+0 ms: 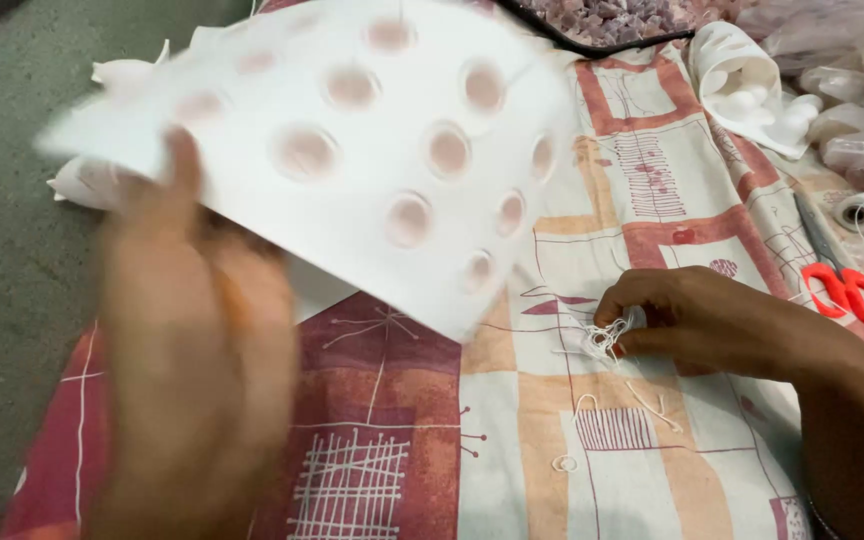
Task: Preparing wicks by threading them through silicone candle molds.
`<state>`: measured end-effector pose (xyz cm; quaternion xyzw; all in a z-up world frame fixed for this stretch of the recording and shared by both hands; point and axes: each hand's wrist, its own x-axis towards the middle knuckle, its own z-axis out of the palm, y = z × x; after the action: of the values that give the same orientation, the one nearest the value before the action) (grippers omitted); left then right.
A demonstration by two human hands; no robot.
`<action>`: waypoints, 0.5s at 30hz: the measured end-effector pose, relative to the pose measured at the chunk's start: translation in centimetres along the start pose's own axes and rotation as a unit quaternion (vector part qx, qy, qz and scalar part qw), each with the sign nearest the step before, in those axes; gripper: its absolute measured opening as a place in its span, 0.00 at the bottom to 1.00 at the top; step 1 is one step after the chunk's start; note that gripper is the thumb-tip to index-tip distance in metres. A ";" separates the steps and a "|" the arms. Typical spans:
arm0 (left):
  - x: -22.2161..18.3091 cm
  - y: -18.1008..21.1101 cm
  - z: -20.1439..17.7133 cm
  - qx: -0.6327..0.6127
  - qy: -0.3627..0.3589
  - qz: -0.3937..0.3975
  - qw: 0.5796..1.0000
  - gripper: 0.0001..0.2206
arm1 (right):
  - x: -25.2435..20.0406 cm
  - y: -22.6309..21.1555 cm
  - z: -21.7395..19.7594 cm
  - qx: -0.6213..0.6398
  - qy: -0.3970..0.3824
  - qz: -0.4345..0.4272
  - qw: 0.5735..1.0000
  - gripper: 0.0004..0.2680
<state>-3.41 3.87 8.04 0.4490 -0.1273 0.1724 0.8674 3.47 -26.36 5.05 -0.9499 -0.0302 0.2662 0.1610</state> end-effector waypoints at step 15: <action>-11.3 -10.5 -12.9 -0.177 0.114 -0.344 0.915 0.25 | 2.2 4.2 0.3 -0.023 -0.004 -0.115 0.993 0.22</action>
<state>-8.48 6.73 -11.20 0.2816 0.1063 -0.1125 0.9470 5.07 -29.95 2.39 -0.9424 -0.1464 0.2491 0.1682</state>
